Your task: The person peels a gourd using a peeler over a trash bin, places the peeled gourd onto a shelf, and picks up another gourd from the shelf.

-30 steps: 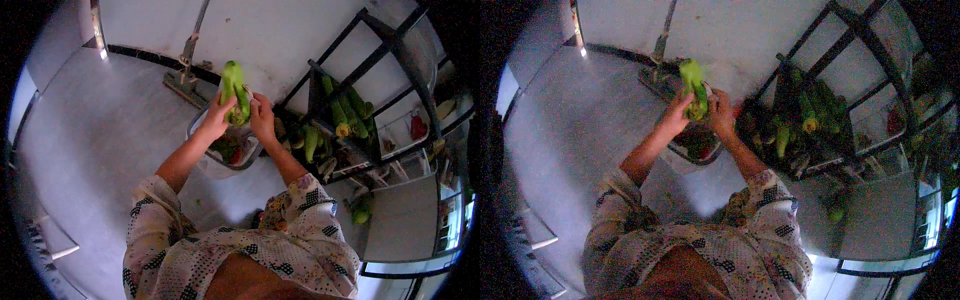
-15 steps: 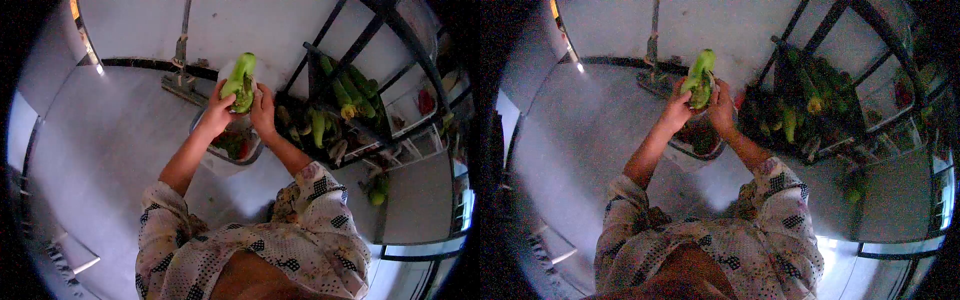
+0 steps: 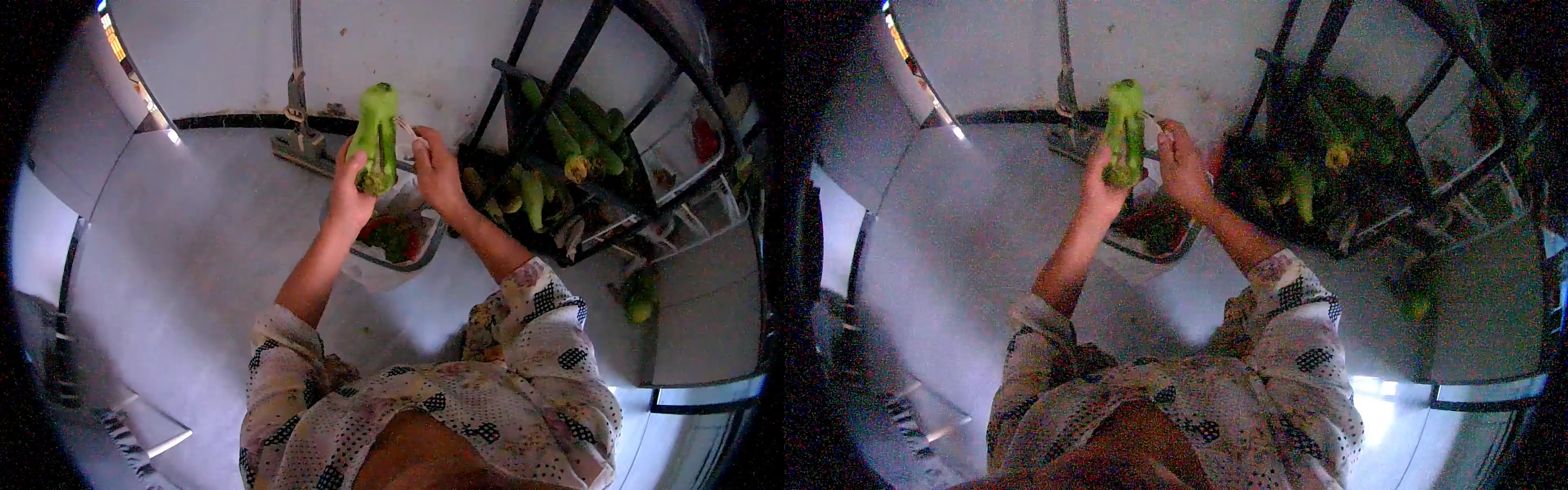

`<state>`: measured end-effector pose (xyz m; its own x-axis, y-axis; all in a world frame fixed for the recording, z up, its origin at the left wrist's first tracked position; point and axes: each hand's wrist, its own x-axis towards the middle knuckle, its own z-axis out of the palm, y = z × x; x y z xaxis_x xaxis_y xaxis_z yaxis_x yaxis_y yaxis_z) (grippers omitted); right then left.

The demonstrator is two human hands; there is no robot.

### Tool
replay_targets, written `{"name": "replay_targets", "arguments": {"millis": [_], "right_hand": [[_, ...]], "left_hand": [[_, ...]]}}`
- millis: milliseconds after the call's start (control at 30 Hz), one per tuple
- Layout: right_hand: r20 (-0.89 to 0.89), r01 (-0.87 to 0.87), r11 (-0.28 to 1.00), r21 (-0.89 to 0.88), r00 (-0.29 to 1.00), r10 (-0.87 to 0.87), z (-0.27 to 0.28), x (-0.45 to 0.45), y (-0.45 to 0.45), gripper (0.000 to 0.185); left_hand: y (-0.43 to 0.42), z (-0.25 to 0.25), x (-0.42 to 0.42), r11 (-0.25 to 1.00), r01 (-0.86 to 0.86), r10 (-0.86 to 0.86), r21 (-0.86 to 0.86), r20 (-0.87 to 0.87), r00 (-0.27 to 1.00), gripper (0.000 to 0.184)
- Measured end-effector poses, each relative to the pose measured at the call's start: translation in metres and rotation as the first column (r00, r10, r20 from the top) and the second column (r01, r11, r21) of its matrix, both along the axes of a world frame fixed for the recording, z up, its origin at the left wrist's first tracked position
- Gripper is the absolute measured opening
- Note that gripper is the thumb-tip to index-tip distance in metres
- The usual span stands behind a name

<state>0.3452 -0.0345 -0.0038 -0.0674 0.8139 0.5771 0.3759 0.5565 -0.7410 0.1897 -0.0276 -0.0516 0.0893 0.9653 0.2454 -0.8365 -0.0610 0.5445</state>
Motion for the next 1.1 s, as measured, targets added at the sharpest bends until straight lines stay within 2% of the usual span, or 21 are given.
{"name": "replay_targets", "arguments": {"millis": [33, 133, 233, 367, 433, 567, 633, 667, 733, 800, 833, 933, 967, 1033, 1100], "right_hand": [[0.033, 0.007, 0.999, 0.036, 0.999, -0.008, 0.0, -0.001, 0.0, 0.026], [0.065, 0.003, 0.984, -0.176, 0.998, 0.009, 0.006, -0.003, -0.011, 0.025], [0.169, -0.017, 1.0, -0.011, 0.985, 0.019, -0.005, -0.006, 0.0, 0.023], [0.291, -0.074, 0.984, -0.161, 0.949, 0.119, 0.0, -0.004, -0.007, 0.02], [0.316, -0.09, 0.969, -0.229, 0.935, 0.161, 0.003, -0.003, -0.011, 0.02], [0.311, -0.084, 0.985, -0.151, 0.942, 0.128, -0.001, -0.007, -0.017, 0.02], [0.342, -0.084, 0.991, -0.108, 0.932, 0.116, -0.012, -0.007, -0.017, 0.02], [0.428, -0.116, 0.989, -0.092, 0.892, 0.144, -0.024, -0.006, -0.018, 0.023], [0.588, -0.184, 0.981, -0.068, 0.787, 0.188, -0.038, -0.008, -0.024, 0.031], [0.463, -0.172, 0.966, -0.192, 0.852, 0.244, -0.028, -0.012, -0.026, 0.031], [0.399, -0.173, 0.952, -0.254, 0.877, 0.266, -0.022, -0.013, -0.029, 0.031], [0.284, -0.191, 0.965, -0.179, 0.929, 0.236, -0.017, -0.009, -0.022, 0.029], [0.243, -0.192, 0.969, -0.153, 0.944, 0.225, -0.016, -0.008, -0.017, 0.029], [0.105, -0.203, 0.953, -0.225, 0.967, 0.23, -0.017, -0.012, -0.004, 0.027], [0.03, -0.201, 0.948, -0.247, 0.976, 0.215, -0.009, -0.013, -0.002, 0.026]], "left_hand": [[0.0, 0.001, 0.002, 0.999, -0.045, 0.045, 0.02, -0.039, 0.998, 0.055], [-0.001, 0.001, 0.011, 0.987, -0.156, 0.158, 0.03, -0.067, 0.985, 0.055], [-0.004, 0.005, 0.01, 0.976, -0.215, 0.213, -0.027, -0.066, 0.975, 0.056], [-0.01, 0.005, 0.004, 0.95, -0.309, 0.304, -0.039, -0.101, 0.947, 0.057], [-0.006, -0.002, -0.002, 0.952, -0.292, 0.284, -0.093, -0.087, 0.955, 0.057], [0.004, -0.01, -0.011, 0.937, -0.336, 0.326, -0.095, -0.105, 0.939, 0.054], [0.012, -0.012, -0.022, 0.955, -0.283, 0.279, -0.086, -0.059, 0.958, 0.051], [0.017, -0.013, -0.027, 0.963, -0.258, 0.256, -0.08, -0.034, 0.966, 0.049], [0.023, -0.001, -0.037, 0.934, -0.352, 0.347, -0.064, -0.081, 0.935, 0.043], [0.028, 0.011, -0.044, 0.918, -0.382, 0.375, -0.11, -0.081, 0.924, 0.046], [0.028, 0.016, -0.04, 0.909, -0.41, 0.406, -0.07, -0.063, 0.912, 0.051], [0.018, 0.024, -0.053, 0.994, -0.1, 0.104, -0.042, 0.097, 0.99, 0.055], [0.014, 0.025, -0.057, 0.998, -0.043, 0.048, -0.04, 0.107, 0.993, 0.055], [0.01, 0.023, -0.068, 0.996, 0.075, -0.069, -0.039, 0.124, 0.99, 0.056], [0.014, 0.012, -0.071, 0.996, 0.009, 0.002, -0.091, 0.12, 0.993, 0.053]]}}
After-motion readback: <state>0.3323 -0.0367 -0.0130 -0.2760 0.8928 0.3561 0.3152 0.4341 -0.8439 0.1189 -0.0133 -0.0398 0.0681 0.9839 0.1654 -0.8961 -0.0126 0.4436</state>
